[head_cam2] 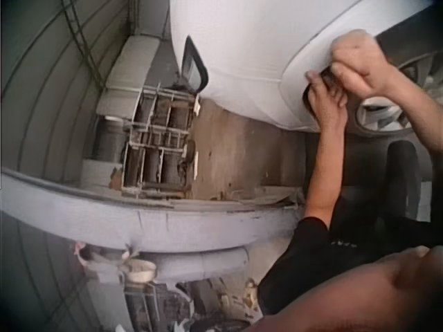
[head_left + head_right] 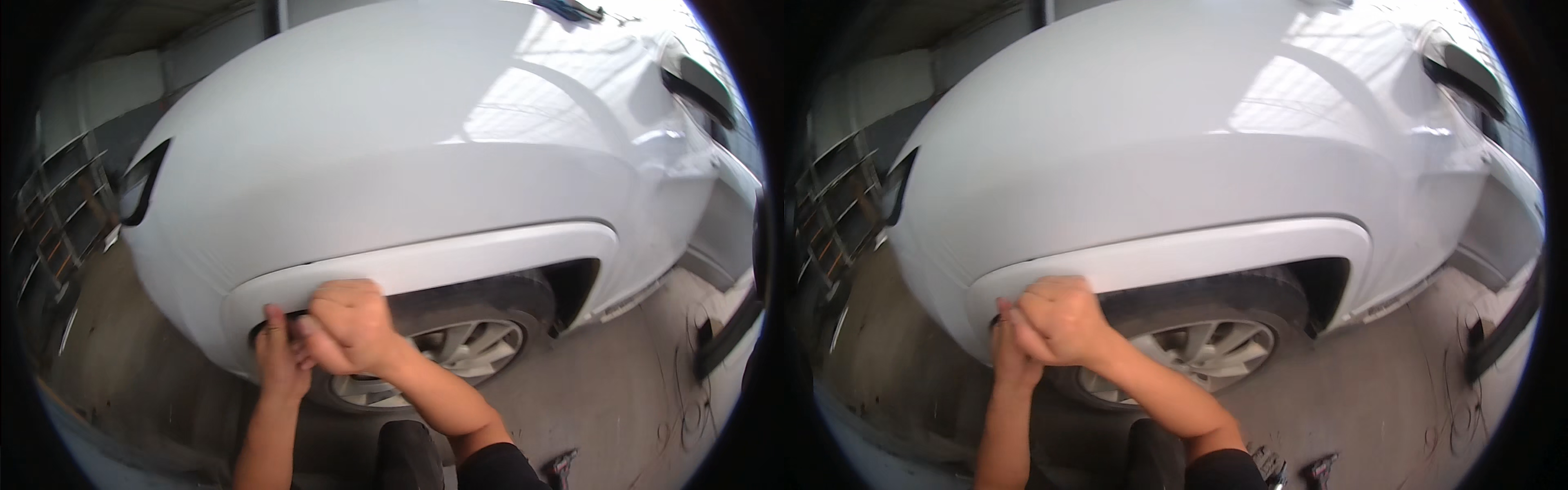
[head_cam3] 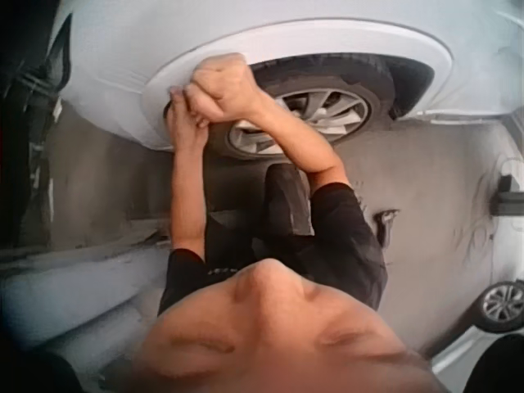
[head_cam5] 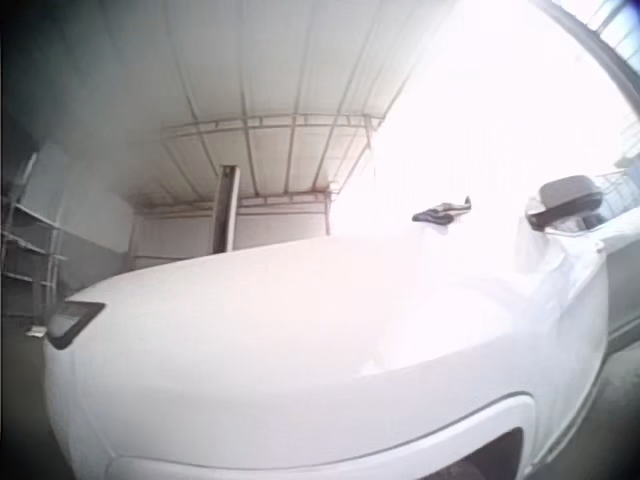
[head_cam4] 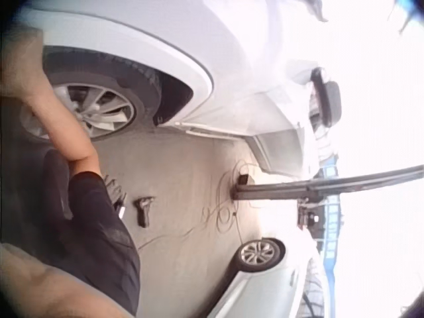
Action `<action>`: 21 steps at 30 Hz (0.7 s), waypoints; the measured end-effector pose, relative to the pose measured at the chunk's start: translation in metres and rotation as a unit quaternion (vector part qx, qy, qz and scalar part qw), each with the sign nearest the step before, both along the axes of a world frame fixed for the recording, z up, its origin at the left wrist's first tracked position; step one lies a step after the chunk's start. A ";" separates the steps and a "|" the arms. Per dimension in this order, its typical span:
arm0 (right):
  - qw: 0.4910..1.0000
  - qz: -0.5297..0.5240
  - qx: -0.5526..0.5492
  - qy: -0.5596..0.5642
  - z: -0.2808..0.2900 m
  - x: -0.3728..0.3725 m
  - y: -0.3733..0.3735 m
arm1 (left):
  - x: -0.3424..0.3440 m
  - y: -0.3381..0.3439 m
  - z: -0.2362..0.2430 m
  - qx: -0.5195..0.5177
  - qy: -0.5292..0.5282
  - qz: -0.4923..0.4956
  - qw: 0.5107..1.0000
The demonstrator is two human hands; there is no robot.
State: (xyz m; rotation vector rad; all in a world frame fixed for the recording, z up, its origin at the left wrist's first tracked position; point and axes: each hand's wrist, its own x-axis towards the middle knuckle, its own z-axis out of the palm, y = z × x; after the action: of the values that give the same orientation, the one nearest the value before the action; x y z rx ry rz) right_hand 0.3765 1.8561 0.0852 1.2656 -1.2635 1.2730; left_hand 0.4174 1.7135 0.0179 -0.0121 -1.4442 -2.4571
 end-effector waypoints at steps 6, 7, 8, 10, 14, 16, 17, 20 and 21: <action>1.000 0.019 -0.009 0.012 -0.005 0.007 0.009 | -0.011 0.031 0.011 -0.118 0.092 0.153 0.977; 1.000 0.025 -0.005 0.016 -0.006 0.012 0.017 | -0.011 0.035 0.012 -0.122 0.086 0.154 0.977; 0.998 0.048 -0.019 0.029 -0.009 0.021 0.027 | -0.007 0.027 0.015 -0.091 0.048 0.107 0.989; 0.998 0.037 0.008 0.041 -0.006 0.038 0.064 | -0.002 0.016 0.018 -0.051 -0.018 0.050 0.997; 1.000 0.013 -0.022 0.019 -0.010 0.038 0.140 | 0.003 0.003 0.014 -0.040 -0.015 0.054 0.998; 0.999 -0.004 -0.037 0.014 -0.004 0.038 0.165 | 0.004 0.004 0.014 -0.047 -0.012 0.059 0.997; 1.000 -0.010 -0.029 0.007 0.001 0.039 0.172 | 0.004 0.005 0.013 -0.044 -0.012 0.058 0.997; 0.990 -0.135 -0.050 0.000 0.006 -0.004 0.182 | 0.001 0.012 0.014 -0.040 -0.014 0.078 0.996; 0.993 -0.108 -0.033 -0.034 0.006 -0.017 0.184 | 0.000 0.016 0.014 -0.040 -0.013 0.085 0.996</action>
State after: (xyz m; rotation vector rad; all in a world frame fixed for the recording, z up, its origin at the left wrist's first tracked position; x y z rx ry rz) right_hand 0.3599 2.0403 0.0916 1.0170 -1.3562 1.1995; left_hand 0.4169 1.7296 0.0322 0.1200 -1.4883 -2.2709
